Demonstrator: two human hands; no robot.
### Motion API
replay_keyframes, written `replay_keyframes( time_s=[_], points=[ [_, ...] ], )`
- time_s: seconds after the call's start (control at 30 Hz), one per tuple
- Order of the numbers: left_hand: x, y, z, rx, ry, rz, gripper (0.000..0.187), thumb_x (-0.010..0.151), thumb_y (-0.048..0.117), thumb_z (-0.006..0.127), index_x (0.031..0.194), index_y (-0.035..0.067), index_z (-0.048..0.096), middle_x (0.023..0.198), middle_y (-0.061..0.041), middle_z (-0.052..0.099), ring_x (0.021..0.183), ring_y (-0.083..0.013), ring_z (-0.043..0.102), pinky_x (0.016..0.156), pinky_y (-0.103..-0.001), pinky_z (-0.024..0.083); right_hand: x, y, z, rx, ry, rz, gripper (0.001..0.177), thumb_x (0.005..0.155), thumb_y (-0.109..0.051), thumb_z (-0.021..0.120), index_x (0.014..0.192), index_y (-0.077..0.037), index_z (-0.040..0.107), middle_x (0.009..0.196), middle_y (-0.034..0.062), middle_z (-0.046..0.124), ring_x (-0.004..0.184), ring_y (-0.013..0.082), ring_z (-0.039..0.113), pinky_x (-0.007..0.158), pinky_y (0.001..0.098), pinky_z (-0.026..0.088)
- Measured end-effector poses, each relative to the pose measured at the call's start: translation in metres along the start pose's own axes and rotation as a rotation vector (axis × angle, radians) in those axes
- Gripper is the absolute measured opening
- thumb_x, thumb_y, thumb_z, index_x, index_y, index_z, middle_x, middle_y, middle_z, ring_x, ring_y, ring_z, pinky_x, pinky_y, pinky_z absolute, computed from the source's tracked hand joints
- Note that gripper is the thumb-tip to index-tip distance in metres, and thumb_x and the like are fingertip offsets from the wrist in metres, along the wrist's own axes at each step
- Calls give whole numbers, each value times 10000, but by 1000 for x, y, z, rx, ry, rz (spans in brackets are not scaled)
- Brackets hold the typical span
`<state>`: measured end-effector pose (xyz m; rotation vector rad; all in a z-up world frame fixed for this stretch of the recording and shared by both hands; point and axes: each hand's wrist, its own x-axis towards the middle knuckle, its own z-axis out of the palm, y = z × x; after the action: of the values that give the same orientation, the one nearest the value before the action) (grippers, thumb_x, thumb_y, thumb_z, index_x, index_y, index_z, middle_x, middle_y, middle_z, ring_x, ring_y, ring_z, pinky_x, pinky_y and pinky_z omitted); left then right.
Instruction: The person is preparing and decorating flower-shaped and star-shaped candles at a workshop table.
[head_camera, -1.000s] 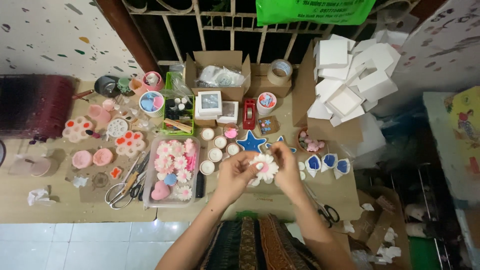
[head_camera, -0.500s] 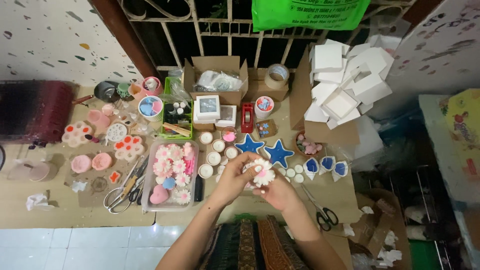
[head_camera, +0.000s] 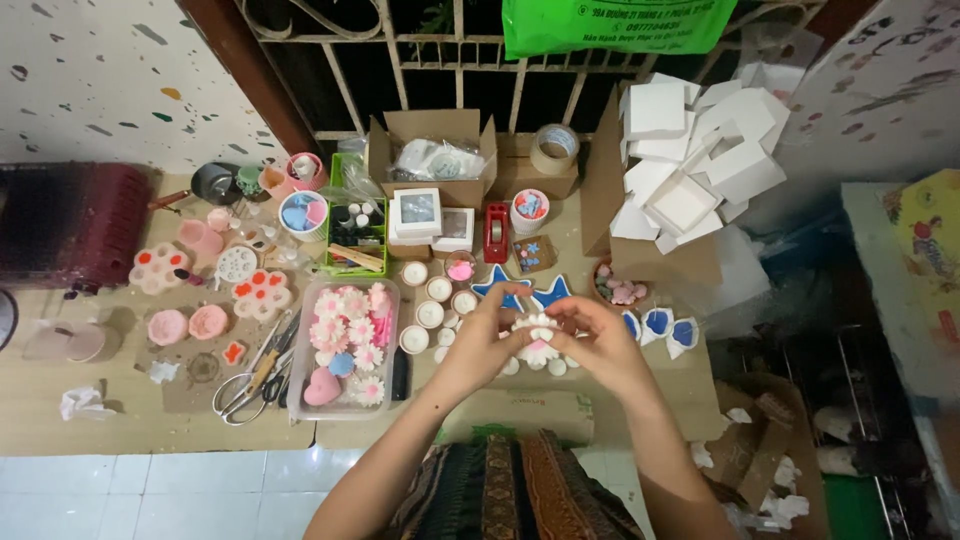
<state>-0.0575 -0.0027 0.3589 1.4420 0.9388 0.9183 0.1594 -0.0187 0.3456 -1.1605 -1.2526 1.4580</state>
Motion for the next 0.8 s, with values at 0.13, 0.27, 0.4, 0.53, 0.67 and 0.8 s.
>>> replay_keyframes(
  time_s=[0.13,0.27,0.4,0.53,0.67,0.8],
  points=[
    [6,-27,2,-184,63,-132,501,931,38,723,1376,59,495,949,-104,735,838,-151,692,707,-289,540,-1,14,1,-35,0,-101,229,932,-50,713,1148,-5,652,983,43,693,819,103,649,636,244,529],
    [2,4,8,-530,142,-150,669,834,-61,773,1402,59,441,1062,-102,749,929,-167,713,791,-293,579,-6,26,26,250,194,-51,258,958,-71,678,1196,11,619,987,109,684,767,167,669,584,320,557],
    [-5,-2,28,-706,287,-35,675,827,-74,756,1403,34,422,1120,-106,743,1009,-162,726,865,-304,613,-14,14,54,409,250,-99,320,952,-76,654,1252,8,581,1111,114,675,895,183,691,674,342,606],
    [-9,-8,23,-455,327,86,675,865,-70,754,1435,39,410,1070,-142,764,991,-175,738,851,-303,620,-15,-11,48,152,248,-270,454,903,-45,688,1335,0,556,1285,100,617,1143,183,632,897,311,566],
    [-13,-6,18,-326,308,89,654,870,-61,765,1425,31,432,1034,-131,769,956,-151,748,806,-289,629,-6,-43,42,-149,131,-447,416,877,-27,750,1273,6,624,1365,97,575,1260,197,582,1034,327,505],
    [-16,7,11,-273,306,32,573,869,-41,766,1379,22,513,1024,-108,774,893,-119,723,742,-270,612,6,-51,41,-259,98,-474,327,856,-8,763,1164,-14,653,1321,103,621,1237,182,607,1014,335,519]
  ],
)
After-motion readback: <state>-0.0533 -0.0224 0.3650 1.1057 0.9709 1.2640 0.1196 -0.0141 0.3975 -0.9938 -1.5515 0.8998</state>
